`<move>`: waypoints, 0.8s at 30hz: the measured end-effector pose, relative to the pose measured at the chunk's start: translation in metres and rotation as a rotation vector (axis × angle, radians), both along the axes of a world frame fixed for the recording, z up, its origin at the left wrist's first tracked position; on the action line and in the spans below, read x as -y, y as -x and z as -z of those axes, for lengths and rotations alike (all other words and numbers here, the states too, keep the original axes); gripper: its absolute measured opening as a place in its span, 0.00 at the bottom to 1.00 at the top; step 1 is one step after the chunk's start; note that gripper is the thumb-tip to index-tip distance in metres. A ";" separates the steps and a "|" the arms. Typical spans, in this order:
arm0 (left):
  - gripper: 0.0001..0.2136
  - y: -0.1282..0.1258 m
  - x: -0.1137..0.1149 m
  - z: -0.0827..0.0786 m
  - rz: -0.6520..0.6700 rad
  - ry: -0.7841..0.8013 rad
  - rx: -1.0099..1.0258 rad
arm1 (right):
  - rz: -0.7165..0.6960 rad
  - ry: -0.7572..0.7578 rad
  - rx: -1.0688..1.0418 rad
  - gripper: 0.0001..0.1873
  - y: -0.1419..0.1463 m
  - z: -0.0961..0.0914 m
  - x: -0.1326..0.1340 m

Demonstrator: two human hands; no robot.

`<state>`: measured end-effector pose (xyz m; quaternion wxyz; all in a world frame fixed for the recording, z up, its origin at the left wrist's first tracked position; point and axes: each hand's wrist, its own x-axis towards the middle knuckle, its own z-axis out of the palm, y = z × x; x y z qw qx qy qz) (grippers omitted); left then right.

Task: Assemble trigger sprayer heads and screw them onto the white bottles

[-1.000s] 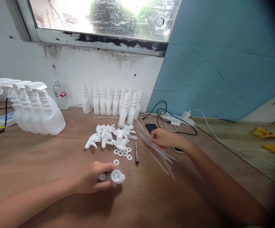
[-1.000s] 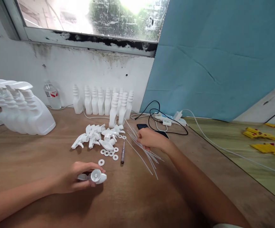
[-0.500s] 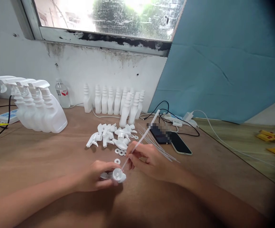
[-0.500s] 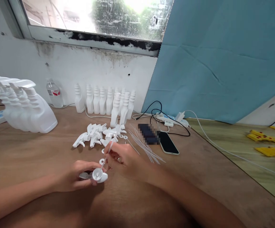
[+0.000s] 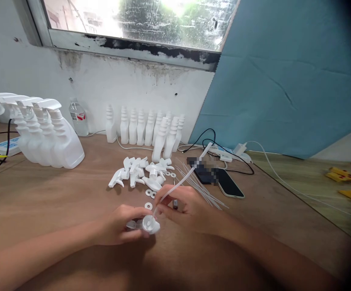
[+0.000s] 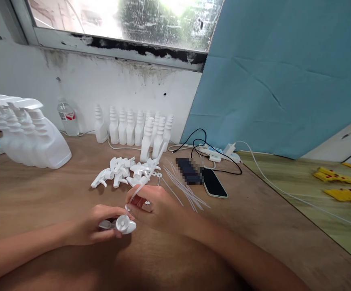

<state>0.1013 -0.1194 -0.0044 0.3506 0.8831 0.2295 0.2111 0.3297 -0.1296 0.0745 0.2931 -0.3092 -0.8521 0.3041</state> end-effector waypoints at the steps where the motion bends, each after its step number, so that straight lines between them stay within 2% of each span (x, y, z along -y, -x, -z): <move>1: 0.15 0.000 0.000 0.000 -0.004 -0.001 -0.003 | -0.002 0.005 0.012 0.05 0.001 0.002 -0.001; 5: 0.14 0.000 0.000 0.000 -0.007 -0.005 0.014 | -0.034 0.110 0.026 0.05 0.005 0.009 -0.003; 11: 0.14 0.000 -0.001 0.001 0.002 0.028 0.016 | -0.069 0.302 -0.126 0.05 0.005 0.009 -0.002; 19: 0.14 0.001 -0.001 0.001 -0.007 0.007 -0.006 | -0.108 0.304 -0.199 0.04 0.005 0.007 0.001; 24: 0.15 0.000 -0.001 0.001 -0.007 -0.012 0.000 | -0.119 0.277 -0.120 0.04 0.004 0.007 0.001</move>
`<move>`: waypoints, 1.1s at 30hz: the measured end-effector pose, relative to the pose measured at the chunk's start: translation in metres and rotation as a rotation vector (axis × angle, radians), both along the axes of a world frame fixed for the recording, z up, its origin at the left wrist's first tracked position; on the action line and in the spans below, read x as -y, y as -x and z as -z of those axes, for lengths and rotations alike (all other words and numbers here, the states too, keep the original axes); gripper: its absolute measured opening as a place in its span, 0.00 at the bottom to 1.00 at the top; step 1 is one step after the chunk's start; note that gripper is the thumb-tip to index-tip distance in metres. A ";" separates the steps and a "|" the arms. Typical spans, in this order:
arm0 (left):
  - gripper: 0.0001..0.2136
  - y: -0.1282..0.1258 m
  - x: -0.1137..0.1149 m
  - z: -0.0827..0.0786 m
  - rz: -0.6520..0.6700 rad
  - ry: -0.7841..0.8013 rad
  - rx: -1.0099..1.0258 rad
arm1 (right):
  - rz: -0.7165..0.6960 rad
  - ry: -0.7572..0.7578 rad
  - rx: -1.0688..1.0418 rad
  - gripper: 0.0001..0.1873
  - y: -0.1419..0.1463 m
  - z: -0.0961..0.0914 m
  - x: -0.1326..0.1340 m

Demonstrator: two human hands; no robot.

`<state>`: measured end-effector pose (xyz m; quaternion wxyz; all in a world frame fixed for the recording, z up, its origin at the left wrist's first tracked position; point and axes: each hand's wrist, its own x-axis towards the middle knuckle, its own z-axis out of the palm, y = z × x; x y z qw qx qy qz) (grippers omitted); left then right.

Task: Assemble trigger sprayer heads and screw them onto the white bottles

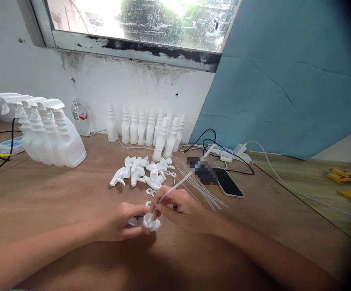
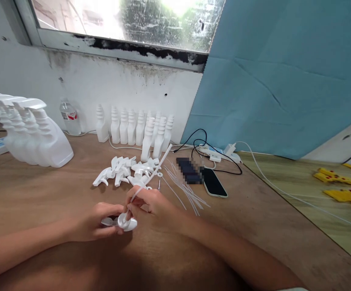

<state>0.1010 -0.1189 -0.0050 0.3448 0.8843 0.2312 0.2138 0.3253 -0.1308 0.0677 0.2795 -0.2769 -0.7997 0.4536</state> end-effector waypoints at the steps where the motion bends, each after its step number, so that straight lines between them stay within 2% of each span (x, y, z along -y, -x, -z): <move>1: 0.15 0.000 0.000 0.000 0.000 0.002 -0.001 | -0.002 -0.006 0.019 0.04 0.000 0.000 0.000; 5: 0.15 0.000 0.000 -0.001 0.007 0.017 0.006 | -0.014 -0.063 0.057 0.05 -0.002 0.003 -0.002; 10: 0.14 0.000 0.000 0.000 0.000 0.000 0.026 | 0.025 -0.217 0.125 0.06 -0.003 0.003 -0.005; 15: 0.15 0.000 -0.001 0.001 0.001 0.019 0.023 | 0.051 -0.154 0.138 0.08 -0.001 -0.002 -0.006; 17: 0.15 0.000 -0.001 0.001 0.001 0.015 0.027 | 0.051 -0.173 0.159 0.08 -0.002 -0.001 -0.006; 26: 0.14 -0.001 0.000 0.000 0.003 0.033 0.046 | -0.003 -0.357 0.197 0.11 0.004 0.017 -0.010; 33: 0.13 -0.001 -0.001 0.000 0.030 0.012 0.081 | 0.028 -0.363 0.230 0.08 0.005 0.027 -0.008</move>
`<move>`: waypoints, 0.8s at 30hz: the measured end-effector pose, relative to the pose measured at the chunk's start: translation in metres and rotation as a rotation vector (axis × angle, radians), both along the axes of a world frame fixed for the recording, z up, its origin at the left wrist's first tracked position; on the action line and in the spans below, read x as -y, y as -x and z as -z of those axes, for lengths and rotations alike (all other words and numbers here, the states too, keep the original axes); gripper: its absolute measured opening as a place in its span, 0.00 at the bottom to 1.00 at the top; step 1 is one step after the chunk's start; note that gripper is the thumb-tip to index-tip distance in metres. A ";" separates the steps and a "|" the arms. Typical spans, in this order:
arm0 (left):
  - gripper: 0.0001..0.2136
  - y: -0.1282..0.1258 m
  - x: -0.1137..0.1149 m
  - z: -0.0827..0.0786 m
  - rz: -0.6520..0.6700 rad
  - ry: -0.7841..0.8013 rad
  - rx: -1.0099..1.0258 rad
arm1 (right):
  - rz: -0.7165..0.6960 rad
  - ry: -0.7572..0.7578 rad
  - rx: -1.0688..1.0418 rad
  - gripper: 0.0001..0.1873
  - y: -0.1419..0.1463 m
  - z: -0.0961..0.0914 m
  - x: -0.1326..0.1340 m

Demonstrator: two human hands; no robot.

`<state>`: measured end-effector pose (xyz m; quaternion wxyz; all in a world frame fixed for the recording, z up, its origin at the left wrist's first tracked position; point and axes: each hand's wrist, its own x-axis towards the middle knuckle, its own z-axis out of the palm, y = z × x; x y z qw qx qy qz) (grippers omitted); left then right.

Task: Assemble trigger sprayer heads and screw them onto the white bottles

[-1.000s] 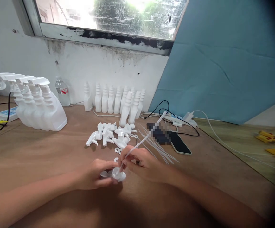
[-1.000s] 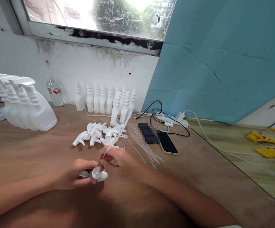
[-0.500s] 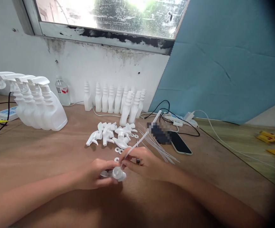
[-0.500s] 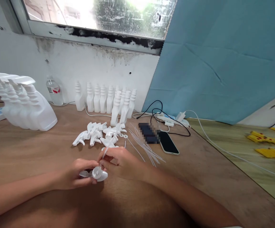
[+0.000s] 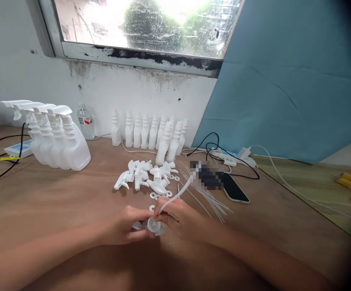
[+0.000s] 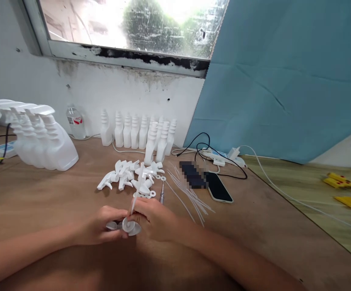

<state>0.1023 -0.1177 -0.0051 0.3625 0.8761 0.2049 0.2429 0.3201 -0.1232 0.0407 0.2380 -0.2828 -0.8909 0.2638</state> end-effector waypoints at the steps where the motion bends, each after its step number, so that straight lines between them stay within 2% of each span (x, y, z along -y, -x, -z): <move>1: 0.13 0.000 0.000 -0.001 0.004 -0.001 0.003 | 0.005 -0.005 0.015 0.08 0.000 0.001 0.001; 10: 0.15 0.002 0.001 -0.001 -0.013 -0.014 -0.010 | -0.083 -0.058 -0.015 0.08 0.006 0.005 -0.001; 16: 0.14 0.001 0.002 0.000 -0.005 -0.010 -0.003 | -0.066 -0.005 0.021 0.07 0.004 0.005 0.001; 21: 0.12 0.001 0.002 -0.003 -0.085 0.034 -0.026 | 0.071 0.052 0.023 0.09 0.006 0.010 0.000; 24: 0.14 0.001 0.002 -0.006 -0.106 0.134 0.002 | 0.140 0.021 0.003 0.11 0.004 0.017 -0.002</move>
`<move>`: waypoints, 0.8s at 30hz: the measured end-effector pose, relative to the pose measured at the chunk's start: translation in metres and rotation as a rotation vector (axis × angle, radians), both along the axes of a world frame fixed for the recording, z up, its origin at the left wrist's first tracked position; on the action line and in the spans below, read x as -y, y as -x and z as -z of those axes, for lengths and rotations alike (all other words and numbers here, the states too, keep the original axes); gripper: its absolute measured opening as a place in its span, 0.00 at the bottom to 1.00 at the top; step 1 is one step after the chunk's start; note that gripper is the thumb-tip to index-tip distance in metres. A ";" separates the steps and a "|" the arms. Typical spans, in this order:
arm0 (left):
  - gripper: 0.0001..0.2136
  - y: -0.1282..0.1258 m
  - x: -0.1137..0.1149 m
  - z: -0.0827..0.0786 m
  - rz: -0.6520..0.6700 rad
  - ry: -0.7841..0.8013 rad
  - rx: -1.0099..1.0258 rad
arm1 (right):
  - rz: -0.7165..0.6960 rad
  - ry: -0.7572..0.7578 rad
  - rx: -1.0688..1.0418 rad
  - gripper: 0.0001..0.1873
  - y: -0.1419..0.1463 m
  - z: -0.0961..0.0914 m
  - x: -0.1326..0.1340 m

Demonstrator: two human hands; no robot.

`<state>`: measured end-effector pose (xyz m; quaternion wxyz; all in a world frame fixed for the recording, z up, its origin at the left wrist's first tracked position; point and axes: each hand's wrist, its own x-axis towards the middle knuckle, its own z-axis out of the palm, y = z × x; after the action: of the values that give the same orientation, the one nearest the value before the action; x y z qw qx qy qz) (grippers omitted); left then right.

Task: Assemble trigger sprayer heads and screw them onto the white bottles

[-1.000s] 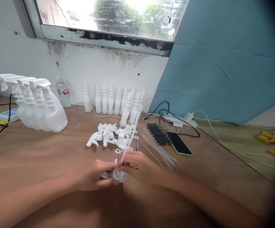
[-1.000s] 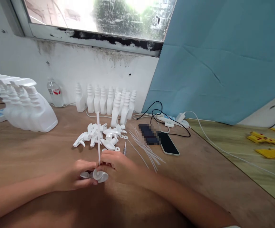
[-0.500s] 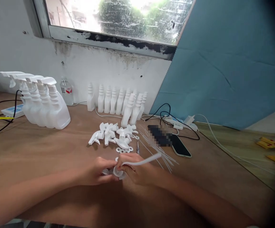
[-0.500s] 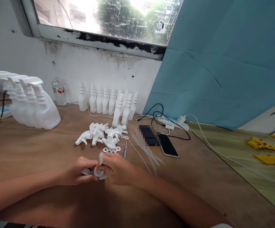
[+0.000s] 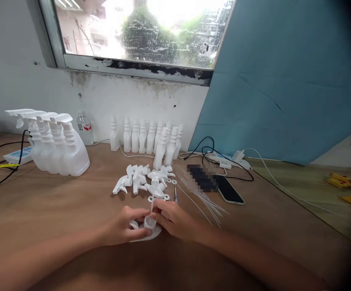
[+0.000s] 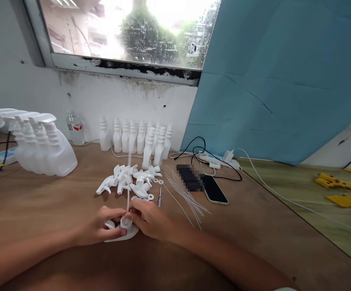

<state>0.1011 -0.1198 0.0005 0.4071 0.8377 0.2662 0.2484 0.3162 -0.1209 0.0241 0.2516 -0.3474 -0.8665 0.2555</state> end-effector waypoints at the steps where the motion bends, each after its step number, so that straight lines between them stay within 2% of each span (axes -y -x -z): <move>1: 0.16 0.000 0.000 -0.001 -0.003 0.055 0.018 | 0.012 -0.042 -0.020 0.10 -0.002 0.002 -0.001; 3: 0.22 0.001 0.001 -0.004 -0.041 0.169 0.051 | -0.011 -0.244 -0.095 0.05 -0.009 0.005 -0.003; 5: 0.26 0.001 0.003 -0.008 -0.083 0.236 0.079 | -0.142 -0.559 -0.099 0.08 -0.015 0.005 -0.005; 7: 0.27 0.001 0.005 -0.011 -0.114 0.255 0.116 | -0.312 -0.839 0.016 0.15 -0.020 0.001 -0.006; 9: 0.27 0.000 0.007 -0.013 -0.133 0.260 0.156 | -0.397 -0.961 0.170 0.18 -0.021 -0.005 -0.006; 13: 0.29 -0.007 0.012 -0.017 -0.188 0.364 0.238 | -0.344 -1.033 0.243 0.19 -0.018 -0.015 -0.003; 15: 0.32 -0.010 0.010 -0.021 -0.161 0.434 0.279 | -0.321 -1.091 0.248 0.18 -0.018 -0.018 -0.004; 17: 0.35 -0.010 0.001 -0.026 -0.093 0.486 0.278 | -0.305 -1.144 0.250 0.17 -0.021 -0.023 -0.006; 19: 0.38 -0.009 -0.017 -0.034 -0.077 0.479 0.241 | -0.263 -1.159 0.202 0.17 -0.030 -0.033 -0.009; 21: 0.35 -0.010 -0.046 -0.043 -0.162 0.345 0.200 | -0.177 -1.103 0.108 0.21 -0.041 -0.049 -0.013; 24: 0.21 -0.022 -0.103 -0.055 -0.387 -0.078 0.143 | 0.037 -0.924 -0.126 0.27 -0.058 -0.079 -0.020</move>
<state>0.1230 -0.0172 0.0556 0.3372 0.7662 0.3826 0.3909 0.3740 -0.1012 0.1027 0.4367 -0.1978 -0.8662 -0.1411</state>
